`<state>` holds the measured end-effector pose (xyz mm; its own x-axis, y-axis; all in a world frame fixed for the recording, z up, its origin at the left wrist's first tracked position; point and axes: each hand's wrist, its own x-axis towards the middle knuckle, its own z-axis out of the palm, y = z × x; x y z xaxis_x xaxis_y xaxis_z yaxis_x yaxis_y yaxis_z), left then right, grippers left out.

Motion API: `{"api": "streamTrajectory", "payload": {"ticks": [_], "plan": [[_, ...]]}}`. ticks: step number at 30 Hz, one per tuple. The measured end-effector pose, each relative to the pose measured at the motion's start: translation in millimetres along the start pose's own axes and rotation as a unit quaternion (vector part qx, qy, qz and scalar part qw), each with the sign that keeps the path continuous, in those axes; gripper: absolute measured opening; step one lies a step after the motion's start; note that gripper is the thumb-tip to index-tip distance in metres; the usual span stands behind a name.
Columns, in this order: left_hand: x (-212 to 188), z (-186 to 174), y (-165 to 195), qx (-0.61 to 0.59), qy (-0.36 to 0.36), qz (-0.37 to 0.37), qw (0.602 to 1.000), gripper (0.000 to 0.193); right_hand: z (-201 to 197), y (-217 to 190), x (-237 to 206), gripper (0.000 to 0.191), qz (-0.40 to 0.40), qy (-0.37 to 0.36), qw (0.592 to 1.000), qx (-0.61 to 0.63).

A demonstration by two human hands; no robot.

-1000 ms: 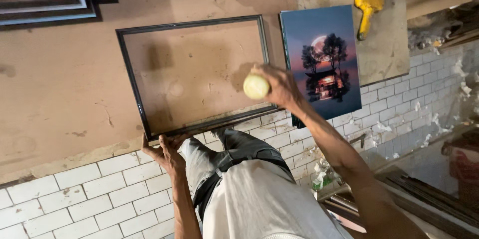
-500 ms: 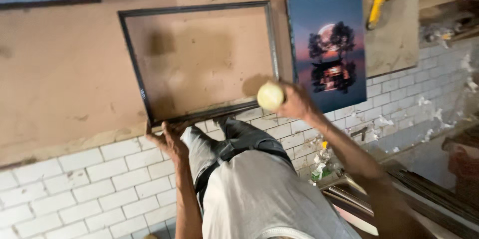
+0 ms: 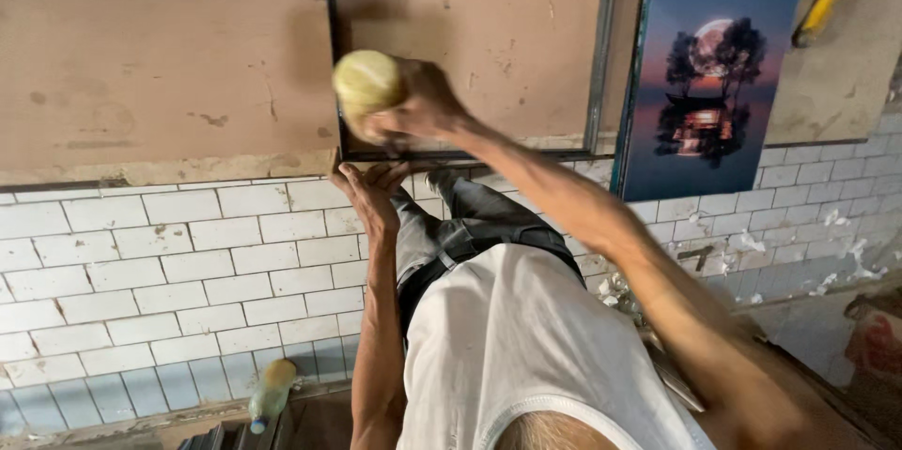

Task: The person applies glue from a squeeze bottle along the inner edges of a picture frame, then places a printed artwork into the frame and stacks it with other completed frames. The process is repeated for multiple artworks, including images of horses and calligraphy.

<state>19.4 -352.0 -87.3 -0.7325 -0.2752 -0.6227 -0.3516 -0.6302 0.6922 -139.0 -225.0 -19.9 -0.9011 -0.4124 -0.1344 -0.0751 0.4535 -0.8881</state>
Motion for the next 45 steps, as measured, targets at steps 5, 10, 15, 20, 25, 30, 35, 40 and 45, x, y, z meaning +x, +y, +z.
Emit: {"api": "streamTrajectory", "payload": {"ticks": [5, 10, 15, 20, 25, 30, 35, 40, 45], "plan": [[3.3, -14.1, -9.4, -0.02, -0.059, 0.018, 0.998, 0.087, 32.8, -36.5, 18.0, 0.078, 0.022, 0.011, 0.994, 0.109], [3.3, -17.0, -14.9, -0.03, -0.07, 0.02, 0.997, 0.094, -24.6, -34.8, -36.7, 0.056, 0.088, 0.004, 0.945, 0.315], [-6.1, -11.9, -11.7, 0.005, -0.066, 0.057, 0.996, 0.09, -107.0, -1.8, -112.0, 0.039, 0.144, 0.09, 0.931, 0.323], [-20.1, -6.5, -5.4, -0.01, -0.085, 0.073, 0.994, 0.079, -181.8, 48.0, -191.0, 0.039, 0.157, 0.188, 0.921, 0.303], [-49.9, 8.7, 10.9, 0.195, 0.045, 0.114, 0.973, 0.076, -237.2, 102.8, -232.3, 0.037, 0.241, 0.252, 0.91, 0.223], [-69.3, 40.1, 31.6, 0.528, 0.012, 0.412, 0.742, 0.055, -265.3, 129.5, -211.2, 0.037, 0.252, 0.334, 0.846, 0.332], [-44.9, 83.6, 33.9, 0.649, -0.164, 0.499, 0.55, 0.041, -275.8, 121.4, -117.1, 0.054, 0.199, 0.372, 0.645, 0.638], [-35.6, 92.2, 35.8, 0.707, -0.181, 0.488, 0.479, 0.022, -299.6, 89.4, -32.0, 0.068, 0.065, 0.162, 0.484, 0.857], [-39.7, 63.2, 42.2, 0.7, -0.183, 0.493, 0.484, 0.028, -303.9, 63.7, -1.3, 0.089, 0.123, 0.146, 0.354, 0.915]]}}
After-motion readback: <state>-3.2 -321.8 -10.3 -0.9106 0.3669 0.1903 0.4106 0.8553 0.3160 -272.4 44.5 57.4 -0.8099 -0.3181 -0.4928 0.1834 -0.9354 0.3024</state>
